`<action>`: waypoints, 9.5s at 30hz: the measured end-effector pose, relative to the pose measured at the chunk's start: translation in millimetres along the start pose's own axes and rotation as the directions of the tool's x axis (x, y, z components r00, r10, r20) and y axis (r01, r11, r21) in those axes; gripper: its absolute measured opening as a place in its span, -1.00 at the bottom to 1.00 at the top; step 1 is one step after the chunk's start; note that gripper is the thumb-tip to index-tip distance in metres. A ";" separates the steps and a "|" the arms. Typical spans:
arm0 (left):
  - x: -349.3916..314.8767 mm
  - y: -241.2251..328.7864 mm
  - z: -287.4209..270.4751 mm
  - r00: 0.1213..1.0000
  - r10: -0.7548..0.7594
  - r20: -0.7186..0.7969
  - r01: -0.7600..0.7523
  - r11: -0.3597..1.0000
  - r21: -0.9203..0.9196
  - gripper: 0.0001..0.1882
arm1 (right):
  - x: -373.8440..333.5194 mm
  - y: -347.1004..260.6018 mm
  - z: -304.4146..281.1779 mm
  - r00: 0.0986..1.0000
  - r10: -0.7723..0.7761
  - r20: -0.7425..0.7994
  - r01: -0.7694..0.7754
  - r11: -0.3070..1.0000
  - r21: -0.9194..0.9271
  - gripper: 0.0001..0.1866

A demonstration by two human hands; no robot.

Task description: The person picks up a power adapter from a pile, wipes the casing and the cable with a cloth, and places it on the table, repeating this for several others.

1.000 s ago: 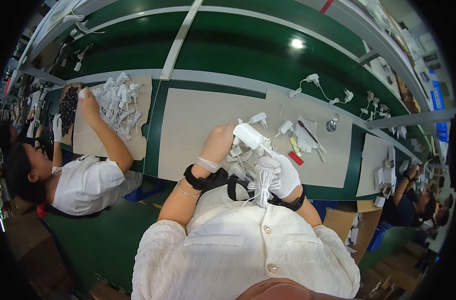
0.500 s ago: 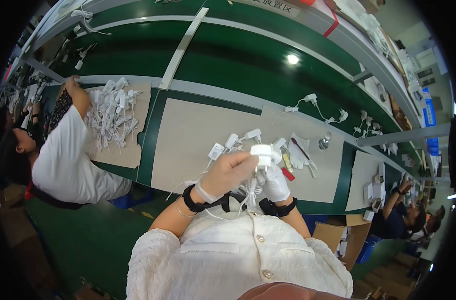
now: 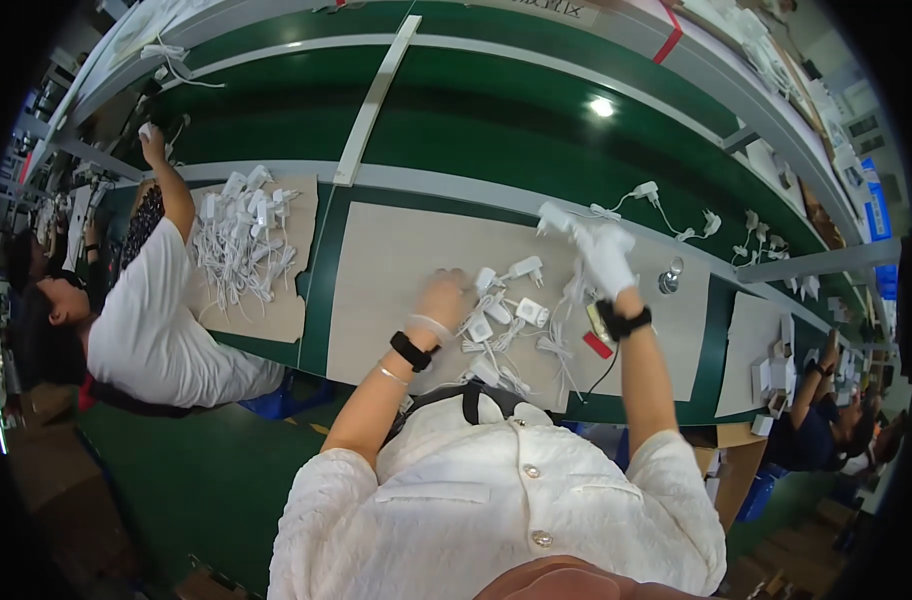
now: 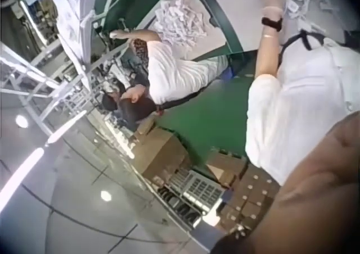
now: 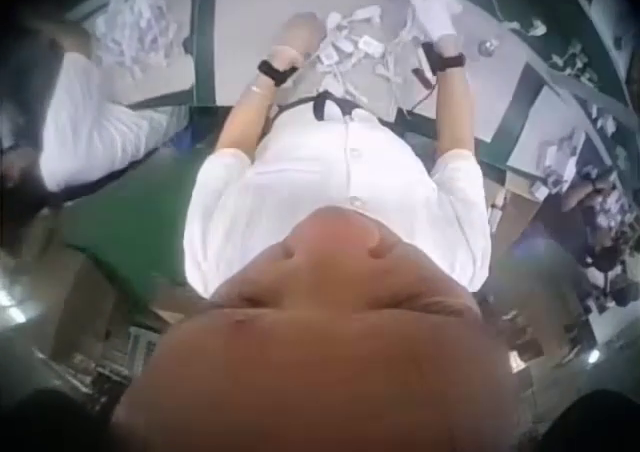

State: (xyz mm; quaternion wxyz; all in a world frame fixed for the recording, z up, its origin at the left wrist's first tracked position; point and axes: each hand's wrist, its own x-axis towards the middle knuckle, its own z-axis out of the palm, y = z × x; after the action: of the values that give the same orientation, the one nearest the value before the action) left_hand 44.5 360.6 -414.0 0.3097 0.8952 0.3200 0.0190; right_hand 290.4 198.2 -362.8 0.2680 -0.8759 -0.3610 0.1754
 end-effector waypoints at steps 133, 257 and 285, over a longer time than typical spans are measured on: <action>-90.8 78.3 -75.6 0.967 0.253 0.000 -0.139 0.529 -0.837 -0.42 | -161.3 48.1 54.0 0.937 0.143 -0.318 -0.209 0.961 -0.183 -0.69; -69.5 41.1 -104.4 0.971 0.174 0.163 0.193 -0.170 -0.966 -0.36 | -121.9 -122.5 34.7 0.986 -0.102 0.132 0.011 0.831 0.557 -0.72; -39.0 67.4 -113.8 0.943 -0.076 0.324 0.288 -0.301 -0.909 -0.50 | -106.6 -172.7 61.1 0.964 -0.080 0.254 -0.135 0.675 0.725 -0.77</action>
State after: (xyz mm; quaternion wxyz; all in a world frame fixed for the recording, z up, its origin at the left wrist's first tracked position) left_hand 24.9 358.8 -277.5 0.9147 0.2324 0.2912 0.1564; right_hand 94.6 244.6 -296.3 0.5444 -0.6674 -0.2785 0.4251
